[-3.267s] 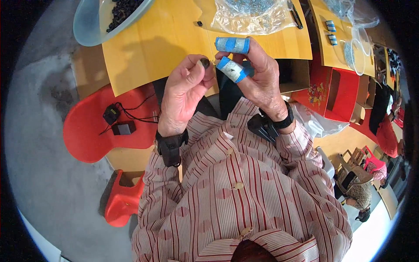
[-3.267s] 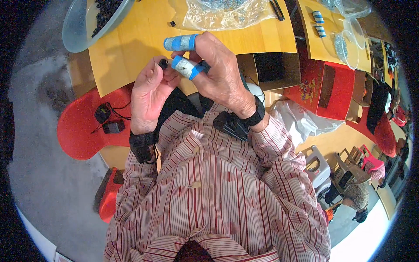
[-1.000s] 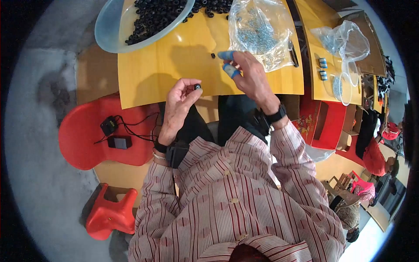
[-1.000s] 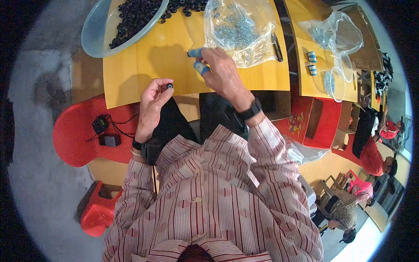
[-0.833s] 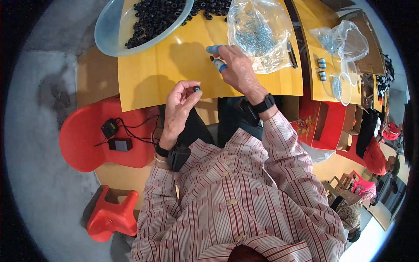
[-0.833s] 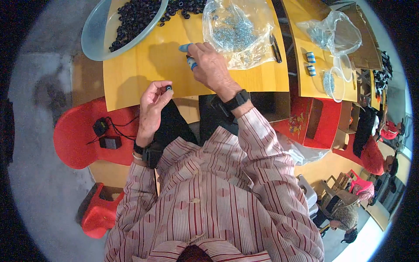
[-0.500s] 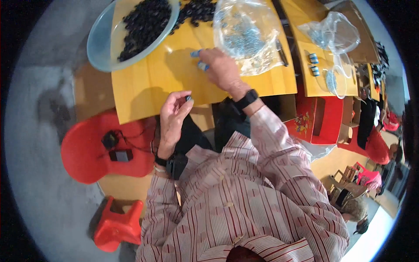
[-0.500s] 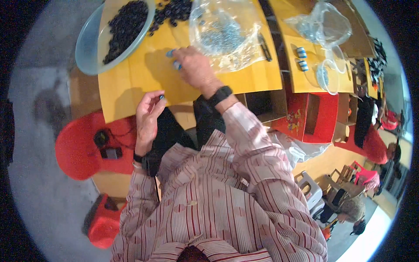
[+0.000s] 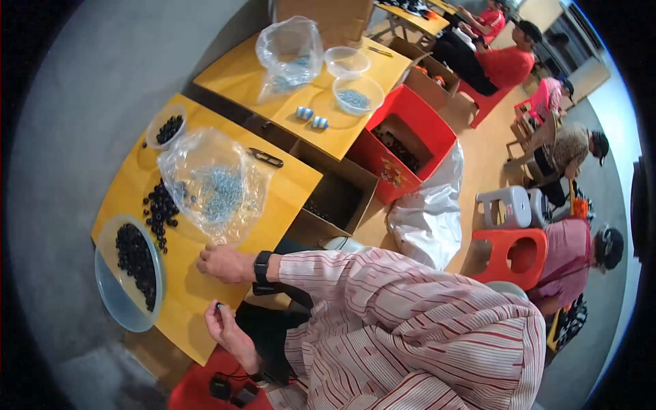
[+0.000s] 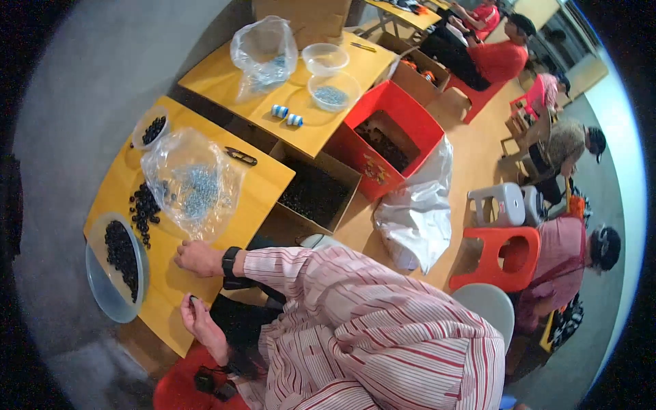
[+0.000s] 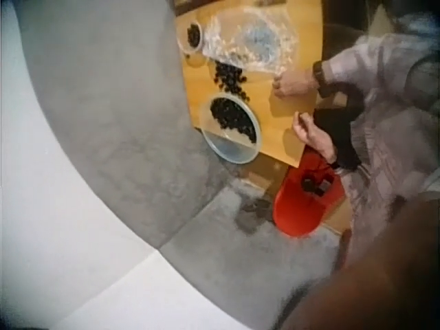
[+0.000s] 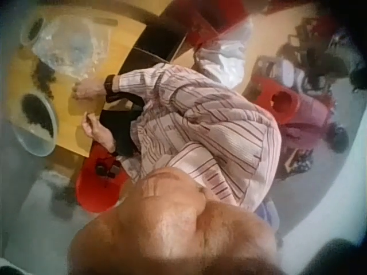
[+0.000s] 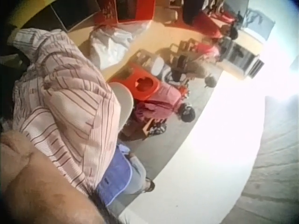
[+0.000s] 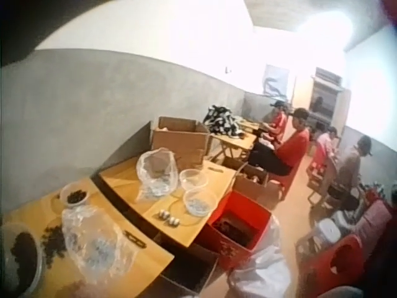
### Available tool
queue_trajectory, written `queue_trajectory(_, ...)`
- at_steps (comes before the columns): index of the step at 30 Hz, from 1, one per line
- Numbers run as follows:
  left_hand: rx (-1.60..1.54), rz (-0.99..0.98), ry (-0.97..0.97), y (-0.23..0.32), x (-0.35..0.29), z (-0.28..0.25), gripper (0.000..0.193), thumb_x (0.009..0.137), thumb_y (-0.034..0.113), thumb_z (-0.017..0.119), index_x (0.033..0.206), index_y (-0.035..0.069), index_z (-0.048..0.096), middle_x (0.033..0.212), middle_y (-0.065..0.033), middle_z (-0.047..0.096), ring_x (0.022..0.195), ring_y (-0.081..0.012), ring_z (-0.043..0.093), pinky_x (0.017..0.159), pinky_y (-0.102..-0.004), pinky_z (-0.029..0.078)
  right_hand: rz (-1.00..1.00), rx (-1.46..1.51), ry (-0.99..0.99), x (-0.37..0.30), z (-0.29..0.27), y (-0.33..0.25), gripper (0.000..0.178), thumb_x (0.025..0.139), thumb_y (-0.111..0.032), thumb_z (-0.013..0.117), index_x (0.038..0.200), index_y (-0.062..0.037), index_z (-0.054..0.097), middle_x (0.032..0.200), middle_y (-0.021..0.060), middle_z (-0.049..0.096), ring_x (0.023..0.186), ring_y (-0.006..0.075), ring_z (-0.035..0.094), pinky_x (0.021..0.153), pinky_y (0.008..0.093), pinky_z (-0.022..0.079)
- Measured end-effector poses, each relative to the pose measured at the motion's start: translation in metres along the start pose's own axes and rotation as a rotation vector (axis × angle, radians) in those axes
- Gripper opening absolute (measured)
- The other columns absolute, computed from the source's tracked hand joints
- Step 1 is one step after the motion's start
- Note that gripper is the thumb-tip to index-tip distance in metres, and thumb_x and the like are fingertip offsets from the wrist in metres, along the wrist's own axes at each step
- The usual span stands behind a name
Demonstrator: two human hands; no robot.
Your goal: The person trims black rubber pieces using small shears, takes metal pins from a plastic bag, and inserts the metal pins into the rubber pieces by hand.
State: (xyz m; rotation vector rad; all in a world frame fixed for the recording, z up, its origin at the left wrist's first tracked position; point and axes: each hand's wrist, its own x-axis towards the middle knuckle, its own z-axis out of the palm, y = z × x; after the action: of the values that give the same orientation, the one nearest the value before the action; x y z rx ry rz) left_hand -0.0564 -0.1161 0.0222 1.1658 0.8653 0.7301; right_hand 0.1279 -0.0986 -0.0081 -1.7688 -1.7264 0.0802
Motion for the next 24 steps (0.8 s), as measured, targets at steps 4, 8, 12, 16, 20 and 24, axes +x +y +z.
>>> queue_trajectory(4, -0.078, 0.045, 0.097, 0.012, -0.011, 0.008, 0.027, 0.091, 0.011, 0.058, 0.116, 0.001, 0.052, 0.095, -0.0034, 0.053, 0.086, -0.0109, 0.048, 0.076, -0.0240, 0.038, -0.039, 0.470, 0.077, -0.020, -0.021, -0.015, 0.018, 0.066, -0.010, 0.062, 0.083, -0.0030, 0.059, 0.075, 0.0148, 0.060, 0.073, 0.0317, 0.059, 0.063, 0.0387, 0.047)
queue_trajectory(8, -0.094, 0.085, 0.092, 0.005, -0.012, 0.001, 0.034, 0.092, 0.013, 0.058, 0.120, -0.002, 0.048, 0.104, -0.0085, 0.054, 0.092, -0.0147, 0.050, 0.082, -0.0274, 0.039, 0.142, 0.800, -0.005, -0.052, -0.058, -0.050, 0.021, 0.075, -0.011, 0.066, 0.094, -0.0049, 0.062, 0.085, 0.0139, 0.060, 0.084, 0.0314, 0.056, 0.074, 0.0381, 0.044)
queue_trajectory(12, -0.134, 0.129, 0.039, 0.019, -0.022, 0.021, 0.036, 0.094, 0.017, 0.055, 0.123, -0.003, 0.045, 0.116, -0.0126, 0.052, 0.105, -0.0193, 0.051, 0.089, -0.0301, 0.040, 0.126, 0.875, 0.057, -0.069, -0.072, -0.069, 0.020, 0.080, -0.014, 0.066, 0.098, -0.0064, 0.063, 0.087, 0.0113, 0.060, 0.087, 0.0296, 0.054, 0.075, 0.0374, 0.045)
queue_trajectory(16, -0.127, 0.143, -0.005, 0.028, -0.036, 0.026, 0.038, 0.094, 0.019, 0.053, 0.125, -0.001, 0.044, 0.120, -0.0133, 0.050, 0.110, -0.0212, 0.050, 0.093, -0.0327, 0.039, 0.007, 0.880, 0.157, -0.075, -0.077, -0.079, 0.018, 0.081, -0.015, 0.065, 0.098, -0.0072, 0.063, 0.089, 0.0094, 0.060, 0.089, 0.0284, 0.053, 0.077, 0.0369, 0.044)
queue_trajectory(20, -0.206, 0.181, 0.016, 0.031, -0.050, 0.028, 0.029, 0.093, 0.018, 0.055, 0.116, 0.001, 0.048, 0.114, -0.0111, 0.052, 0.106, -0.0208, 0.051, 0.089, -0.0337, 0.042, -0.165, 0.800, 0.222, -0.080, -0.088, -0.089, 0.015, 0.081, -0.014, 0.062, 0.095, -0.0083, 0.063, 0.088, 0.0094, 0.059, 0.088, 0.0299, 0.051, 0.079, 0.0396, 0.042)
queue_trajectory(24, -0.130, 0.233, 0.029, 0.027, -0.055, 0.028, 0.025, 0.094, 0.016, 0.053, 0.114, 0.002, 0.048, 0.111, -0.0098, 0.052, 0.104, -0.0200, 0.051, 0.088, -0.0329, 0.042, -0.186, 0.788, 0.244, -0.087, -0.091, -0.095, 0.015, 0.082, -0.014, 0.061, 0.096, -0.0090, 0.062, 0.087, 0.0097, 0.058, 0.087, 0.0307, 0.051, 0.077, 0.0399, 0.042)
